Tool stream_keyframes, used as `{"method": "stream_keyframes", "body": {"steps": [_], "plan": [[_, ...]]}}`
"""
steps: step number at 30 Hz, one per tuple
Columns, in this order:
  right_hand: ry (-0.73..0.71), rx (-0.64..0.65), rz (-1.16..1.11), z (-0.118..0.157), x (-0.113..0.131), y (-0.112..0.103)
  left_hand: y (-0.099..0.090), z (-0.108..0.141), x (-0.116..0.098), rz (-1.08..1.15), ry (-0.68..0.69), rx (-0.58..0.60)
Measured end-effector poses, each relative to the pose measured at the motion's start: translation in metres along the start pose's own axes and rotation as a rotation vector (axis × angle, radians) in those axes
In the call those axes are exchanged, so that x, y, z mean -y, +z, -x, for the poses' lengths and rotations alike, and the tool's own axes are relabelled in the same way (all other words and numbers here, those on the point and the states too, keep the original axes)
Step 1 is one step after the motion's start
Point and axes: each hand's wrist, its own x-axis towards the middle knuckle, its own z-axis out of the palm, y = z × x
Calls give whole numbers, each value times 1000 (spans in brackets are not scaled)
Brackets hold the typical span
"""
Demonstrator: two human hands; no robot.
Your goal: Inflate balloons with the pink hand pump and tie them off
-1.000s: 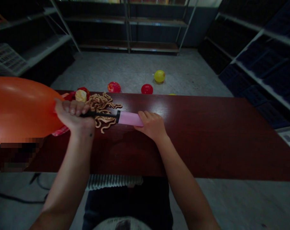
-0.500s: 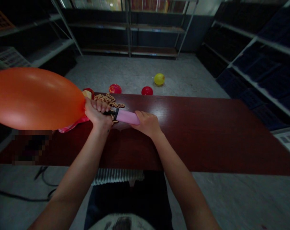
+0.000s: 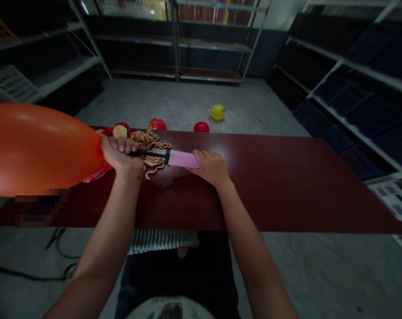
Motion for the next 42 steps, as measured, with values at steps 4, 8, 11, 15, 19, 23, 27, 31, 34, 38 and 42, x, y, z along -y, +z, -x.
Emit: {"method": "stream_keyframes", "body": {"steps": [4, 8, 11, 15, 19, 23, 27, 31, 34, 38, 42], "plan": [[21, 7, -22, 2, -16, 3, 3, 0, -12, 46, 12, -52], [46, 0, -9, 3, -24, 1, 6, -1, -26, 96, 62, -54], [51, -15, -11, 3, -24, 0, 7, -3, -33, 168, 95, -72], [43, -19, -18, 4, -21, 2, 8, -4, -33, 192, 42, -96], [44, 2, -15, 2, -13, 1, 12, 0, -26, 157, 24, -128], [22, 52, -18, -1, 5, -2, 20, 13, -11, 93, 15, -121], [21, 154, -62, -4, 23, -2, 17, 25, 14, -26, -36, -30], [68, 189, -74, -6, 28, -1, 1, 20, 31, -140, 11, 204], [75, 174, -80, -7, 28, 1, -9, 11, 34, -169, 43, 277], [59, 117, -109, -7, 29, 6, -13, 4, 31, -102, 45, 260], [53, 92, -117, -7, 29, 8, -9, 4, 26, -11, 33, 178]]}}
